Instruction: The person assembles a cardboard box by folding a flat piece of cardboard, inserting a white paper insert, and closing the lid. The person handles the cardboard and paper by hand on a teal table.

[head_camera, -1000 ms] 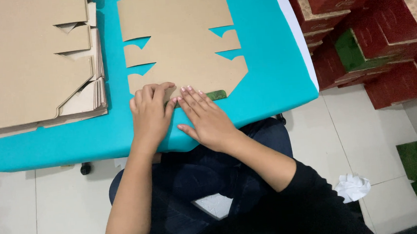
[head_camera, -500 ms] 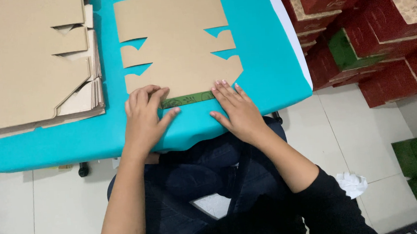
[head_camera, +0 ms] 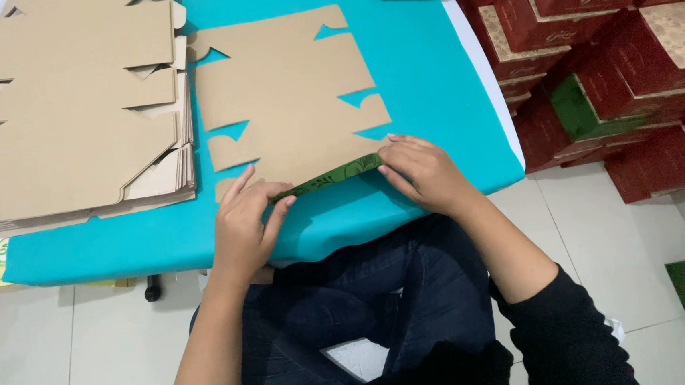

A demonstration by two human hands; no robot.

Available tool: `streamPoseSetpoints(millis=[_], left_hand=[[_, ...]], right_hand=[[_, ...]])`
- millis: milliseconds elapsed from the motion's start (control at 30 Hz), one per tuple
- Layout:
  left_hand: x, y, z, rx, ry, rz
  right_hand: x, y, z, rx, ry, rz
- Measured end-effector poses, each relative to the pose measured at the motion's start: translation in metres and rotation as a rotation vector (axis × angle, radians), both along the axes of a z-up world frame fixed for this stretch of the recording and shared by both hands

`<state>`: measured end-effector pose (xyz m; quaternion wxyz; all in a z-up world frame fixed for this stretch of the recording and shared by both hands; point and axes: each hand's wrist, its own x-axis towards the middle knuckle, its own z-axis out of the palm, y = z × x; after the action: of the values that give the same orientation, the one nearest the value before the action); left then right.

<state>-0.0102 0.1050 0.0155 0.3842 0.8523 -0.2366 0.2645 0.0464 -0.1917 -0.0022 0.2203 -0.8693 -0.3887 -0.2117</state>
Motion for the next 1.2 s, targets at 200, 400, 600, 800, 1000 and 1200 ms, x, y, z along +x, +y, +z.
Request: streamPoseSetpoints(millis=[200,400,600,800,1000,1200], left_hand=[[0.037,-0.01,0.015,-0.126,-0.128,0.112],[0.064,-0.026,0.031,0.471,-0.385,0.192],[0.093,-0.026,-0.026,0.529,-0.013,0.139],[0.092,-0.029,-0.044,0.534,0.292,0.115],[0.1,-0.033,-0.055,0.606,0.441,0.158],[0.1,-0.032,-0.057,0.634,0.438,0.164]], right_hand=[[0.017,0.016,0.033,0.284,0.078,-0.17],[0.09,0.03,0.047,0.213,0.221,-0.414],[0.123,0.048,0.006,-0.062,0.264,-0.594],[0.102,0.057,0.005,-0.075,0.235,-0.608],[0.065,0.096,-0.015,-0.246,0.433,-0.212],[0.025,0.099,-0.004,-0.376,0.429,-0.121]])
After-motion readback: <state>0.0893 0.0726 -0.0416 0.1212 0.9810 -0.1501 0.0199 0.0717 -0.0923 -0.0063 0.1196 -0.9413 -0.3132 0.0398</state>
